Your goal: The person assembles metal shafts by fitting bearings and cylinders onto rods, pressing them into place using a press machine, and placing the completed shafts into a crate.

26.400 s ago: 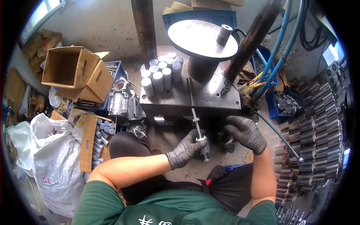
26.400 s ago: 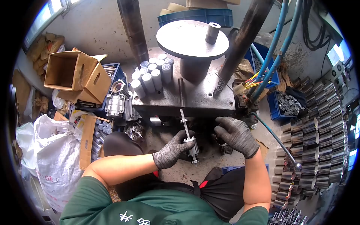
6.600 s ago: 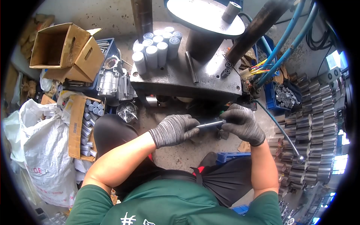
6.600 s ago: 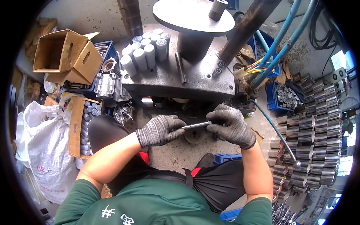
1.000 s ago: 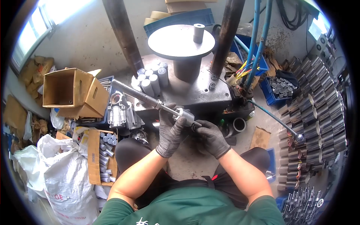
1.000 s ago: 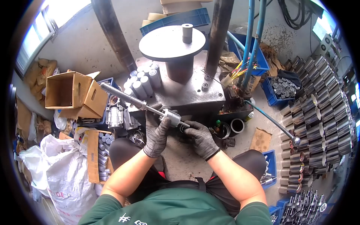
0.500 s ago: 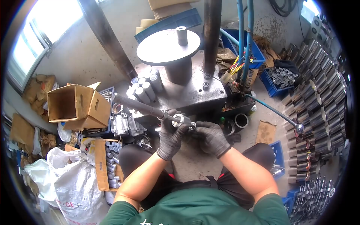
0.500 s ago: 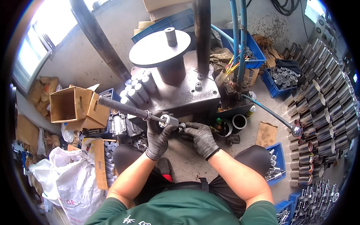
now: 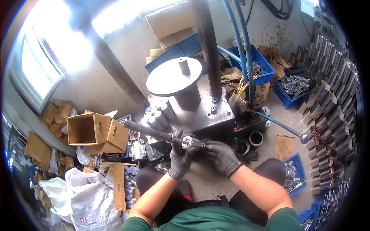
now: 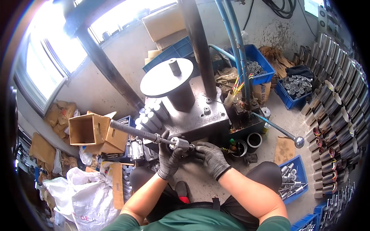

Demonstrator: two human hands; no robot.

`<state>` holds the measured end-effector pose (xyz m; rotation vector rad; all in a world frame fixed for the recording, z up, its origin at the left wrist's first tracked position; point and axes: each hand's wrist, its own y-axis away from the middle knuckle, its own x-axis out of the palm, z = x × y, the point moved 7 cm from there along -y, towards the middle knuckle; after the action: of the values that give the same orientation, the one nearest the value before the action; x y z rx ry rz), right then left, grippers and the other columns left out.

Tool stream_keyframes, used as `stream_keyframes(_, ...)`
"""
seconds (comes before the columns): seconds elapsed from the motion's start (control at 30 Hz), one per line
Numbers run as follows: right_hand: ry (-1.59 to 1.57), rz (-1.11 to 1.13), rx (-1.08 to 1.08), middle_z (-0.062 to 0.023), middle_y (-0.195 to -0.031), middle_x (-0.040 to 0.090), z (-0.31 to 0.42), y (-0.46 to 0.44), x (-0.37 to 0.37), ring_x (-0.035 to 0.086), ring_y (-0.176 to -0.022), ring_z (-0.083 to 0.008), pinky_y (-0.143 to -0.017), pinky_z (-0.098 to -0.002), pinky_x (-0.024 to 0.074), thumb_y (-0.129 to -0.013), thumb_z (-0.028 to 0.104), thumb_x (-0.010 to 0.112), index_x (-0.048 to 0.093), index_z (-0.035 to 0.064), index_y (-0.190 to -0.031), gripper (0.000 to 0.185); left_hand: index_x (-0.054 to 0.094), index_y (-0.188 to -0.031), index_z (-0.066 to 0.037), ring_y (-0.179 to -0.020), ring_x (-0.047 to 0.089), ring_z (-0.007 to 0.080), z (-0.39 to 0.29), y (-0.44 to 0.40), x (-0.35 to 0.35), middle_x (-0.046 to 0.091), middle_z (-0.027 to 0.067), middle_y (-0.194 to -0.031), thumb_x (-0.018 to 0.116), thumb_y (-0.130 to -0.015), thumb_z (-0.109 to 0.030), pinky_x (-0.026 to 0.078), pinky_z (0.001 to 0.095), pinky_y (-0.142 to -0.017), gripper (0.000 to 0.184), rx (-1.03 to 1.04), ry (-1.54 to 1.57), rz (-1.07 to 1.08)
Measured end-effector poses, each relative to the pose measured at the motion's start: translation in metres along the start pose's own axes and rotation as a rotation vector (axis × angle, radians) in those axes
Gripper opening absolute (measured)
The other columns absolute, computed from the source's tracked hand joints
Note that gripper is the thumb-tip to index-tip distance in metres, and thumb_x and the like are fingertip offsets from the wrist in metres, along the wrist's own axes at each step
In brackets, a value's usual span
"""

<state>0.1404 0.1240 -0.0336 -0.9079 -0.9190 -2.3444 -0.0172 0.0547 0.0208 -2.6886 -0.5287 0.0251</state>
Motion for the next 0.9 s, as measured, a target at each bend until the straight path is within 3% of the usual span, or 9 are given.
stream_keyframes(0.1, -0.056, 0.054, -0.128, -0.0107, -0.104, 0.075, -0.007, -0.023, -0.016, 0.071, -0.097, -0.0225, -0.092, -0.0362, 0.0590, -0.093, 0.002, 0.072, 0.071, 0.0012, -0.117, 0.023, 0.018, -0.163, -0.011, -0.121, 0.064, 0.0291, -0.013, 0.001, 0.014, 0.057, 0.0209, -0.137, 0.084, -0.092, -0.038, 0.060, 0.0406, -0.097, 0.100, 0.053, 0.097, 0.009)
stream_keyframes(0.23, -0.176, 0.127, 0.013, -0.0136, -0.103, 0.076, -0.023, -0.039, -0.018, 0.072, -0.098, -0.0263, -0.096, -0.0389, 0.0587, -0.091, -0.002, 0.072, 0.073, -0.0040, -0.107, 0.016, 0.017, -0.163, -0.013, -0.116, 0.067, 0.0274, -0.003, -0.001, 0.011, 0.057, 0.0204, -0.138, 0.082, -0.094, -0.039, 0.061, 0.0389, -0.092, 0.099, 0.031, -0.039, 0.016)
stream_keyframes(0.37, -0.177, 0.190, 0.006, -0.0185, -0.106, 0.076, -0.016, -0.027, -0.009, 0.074, -0.098, -0.0330, -0.095, -0.0453, 0.0614, -0.092, -0.003, 0.069, 0.072, -0.0058, -0.111, 0.020, 0.015, -0.165, -0.015, -0.115, 0.067, 0.0262, -0.005, -0.006, 0.018, 0.057, 0.0179, -0.139, 0.082, -0.094, -0.040, 0.061, 0.0390, -0.092, 0.100, -0.025, -0.044, 0.019)
stream_keyframes(0.5, -0.210, 0.374, 0.034, -0.0181, -0.107, 0.075, 0.002, -0.015, 0.010, 0.074, -0.099, -0.0314, -0.098, -0.0458, 0.0614, -0.094, 0.001, 0.068, 0.070, -0.0031, -0.116, 0.023, 0.012, -0.166, -0.018, -0.116, 0.067, 0.0263, -0.029, -0.010, 0.029, 0.057, 0.0172, -0.138, 0.081, -0.094, -0.041, 0.060, 0.0400, -0.094, 0.102, -0.164, 0.064, 0.019)
stream_keyframes(0.67, -0.048, 0.539, 0.084, -0.0178, -0.123, 0.071, 0.054, 0.033, 0.057, 0.074, -0.103, -0.0290, -0.095, -0.0497, 0.0622, -0.096, 0.007, 0.064, 0.060, -0.0005, -0.137, 0.042, 0.014, -0.165, -0.028, -0.110, 0.069, 0.0314, -0.071, -0.056, 0.022, 0.056, 0.0171, -0.135, 0.081, -0.092, -0.049, 0.065, 0.0446, -0.084, 0.101, -0.073, 0.106, 0.067)
stream_keyframes(0.7, -0.036, 0.614, 0.041, -0.0176, -0.131, 0.068, 0.059, 0.034, 0.061, 0.075, -0.102, -0.0293, -0.090, -0.0499, 0.0638, -0.098, 0.010, 0.062, 0.052, 0.0005, -0.145, 0.049, 0.013, -0.165, -0.024, -0.111, 0.068, 0.0287, -0.090, -0.071, 0.027, 0.056, 0.0145, -0.130, 0.081, -0.093, -0.046, 0.063, 0.0436, -0.088, 0.102, -0.021, 0.162, 0.051)
stream_keyframes(0.73, 0.013, 0.576, 0.020, -0.0189, -0.131, 0.069, 0.062, 0.036, 0.060, 0.075, -0.102, -0.0293, -0.089, -0.0463, 0.0627, -0.098, 0.013, 0.063, 0.054, -0.0005, -0.142, 0.047, 0.012, -0.166, -0.020, -0.111, 0.067, 0.0261, -0.106, -0.089, 0.030, 0.056, 0.0119, -0.125, 0.081, -0.094, -0.043, 0.062, 0.0426, -0.091, 0.102, 0.032, 0.216, 0.037)
stream_keyframes(0.8, 0.111, 0.495, -0.027, -0.0215, -0.130, 0.069, 0.069, 0.043, 0.058, 0.075, -0.103, -0.0292, -0.087, -0.0390, 0.0604, -0.097, 0.017, 0.065, 0.058, -0.0024, -0.136, 0.044, 0.015, -0.165, -0.027, -0.108, 0.069, 0.0321, -0.123, -0.140, 0.016, 0.055, 0.0177, -0.128, 0.077, -0.097, -0.046, 0.065, 0.0469, -0.084, 0.094, 0.198, 0.092, 0.108)
stream_keyframes(0.9, 0.159, 0.414, -0.079, -0.0193, -0.122, 0.073, 0.054, 0.022, 0.040, 0.076, -0.097, -0.0269, -0.084, -0.0377, 0.0620, -0.098, 0.007, 0.061, 0.064, -0.0014, -0.123, 0.026, 0.017, -0.165, -0.023, -0.104, 0.069, 0.0292, -0.152, -0.210, 0.011, 0.054, 0.0151, -0.127, 0.074, -0.100, -0.040, 0.065, 0.0441, -0.084, 0.088, 0.321, 0.013, 0.000)
